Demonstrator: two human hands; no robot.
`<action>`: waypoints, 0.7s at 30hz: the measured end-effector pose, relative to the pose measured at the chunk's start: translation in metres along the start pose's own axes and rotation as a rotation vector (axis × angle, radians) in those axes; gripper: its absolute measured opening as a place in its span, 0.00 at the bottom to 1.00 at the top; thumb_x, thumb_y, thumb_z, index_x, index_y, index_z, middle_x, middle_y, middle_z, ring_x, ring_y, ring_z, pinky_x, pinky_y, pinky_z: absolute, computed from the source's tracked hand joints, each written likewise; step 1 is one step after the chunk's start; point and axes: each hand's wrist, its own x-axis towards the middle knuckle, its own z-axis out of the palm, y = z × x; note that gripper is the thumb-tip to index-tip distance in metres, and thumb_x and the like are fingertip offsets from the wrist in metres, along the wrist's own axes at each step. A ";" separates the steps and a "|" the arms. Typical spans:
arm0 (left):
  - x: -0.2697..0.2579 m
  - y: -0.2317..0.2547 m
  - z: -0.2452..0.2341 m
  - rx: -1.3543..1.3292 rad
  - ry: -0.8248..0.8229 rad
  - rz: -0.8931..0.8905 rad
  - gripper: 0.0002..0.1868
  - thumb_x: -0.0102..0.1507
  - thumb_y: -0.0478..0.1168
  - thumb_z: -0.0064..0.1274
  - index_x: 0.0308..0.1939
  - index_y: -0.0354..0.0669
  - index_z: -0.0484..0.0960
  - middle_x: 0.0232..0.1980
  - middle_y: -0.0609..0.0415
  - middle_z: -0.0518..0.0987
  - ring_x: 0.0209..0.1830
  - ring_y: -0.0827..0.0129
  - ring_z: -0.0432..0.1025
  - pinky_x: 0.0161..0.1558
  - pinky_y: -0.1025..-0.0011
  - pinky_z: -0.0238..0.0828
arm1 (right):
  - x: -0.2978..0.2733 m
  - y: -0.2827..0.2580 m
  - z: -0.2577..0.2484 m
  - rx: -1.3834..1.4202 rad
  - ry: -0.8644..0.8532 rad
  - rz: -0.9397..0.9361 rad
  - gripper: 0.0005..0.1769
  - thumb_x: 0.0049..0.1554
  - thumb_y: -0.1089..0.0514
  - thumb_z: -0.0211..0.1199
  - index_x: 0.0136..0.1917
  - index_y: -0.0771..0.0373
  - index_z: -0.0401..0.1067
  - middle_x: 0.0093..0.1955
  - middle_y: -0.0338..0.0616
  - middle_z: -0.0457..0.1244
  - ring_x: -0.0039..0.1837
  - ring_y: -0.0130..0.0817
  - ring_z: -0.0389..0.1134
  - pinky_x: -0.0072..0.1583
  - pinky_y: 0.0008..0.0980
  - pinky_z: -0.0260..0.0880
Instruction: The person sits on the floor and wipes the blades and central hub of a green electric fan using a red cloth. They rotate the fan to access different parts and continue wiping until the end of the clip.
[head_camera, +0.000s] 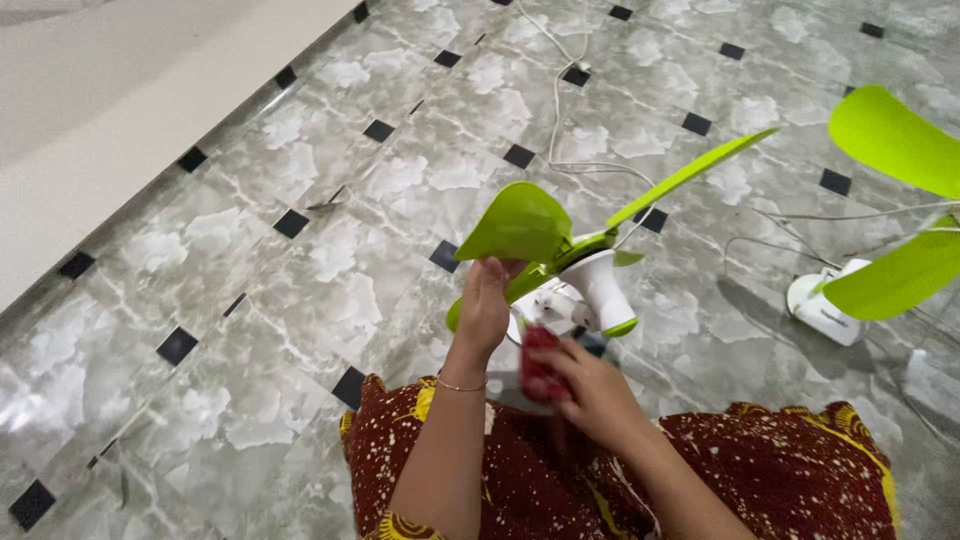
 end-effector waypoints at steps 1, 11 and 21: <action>0.000 0.002 -0.001 -0.011 0.001 -0.015 0.29 0.76 0.55 0.36 0.68 0.32 0.68 0.66 0.47 0.75 0.68 0.63 0.70 0.72 0.64 0.65 | -0.012 0.016 0.007 -0.054 -0.072 0.124 0.31 0.46 0.65 0.63 0.64 0.47 0.72 0.67 0.42 0.64 0.57 0.48 0.72 0.58 0.43 0.73; 0.012 0.031 -0.002 1.158 -0.089 0.008 0.26 0.56 0.41 0.65 0.58 0.43 0.77 0.58 0.44 0.79 0.59 0.47 0.71 0.58 0.53 0.68 | 0.027 0.106 0.012 0.468 0.260 0.341 0.43 0.44 0.53 0.78 0.69 0.59 0.63 0.62 0.46 0.68 0.62 0.40 0.68 0.62 0.38 0.68; 0.013 0.008 -0.013 1.294 -0.125 0.019 0.17 0.60 0.36 0.58 0.53 0.45 0.79 0.50 0.49 0.79 0.56 0.52 0.71 0.58 0.53 0.63 | 0.046 0.092 0.006 0.891 0.180 0.051 0.44 0.45 0.58 0.77 0.73 0.61 0.66 0.67 0.41 0.65 0.68 0.32 0.65 0.65 0.36 0.66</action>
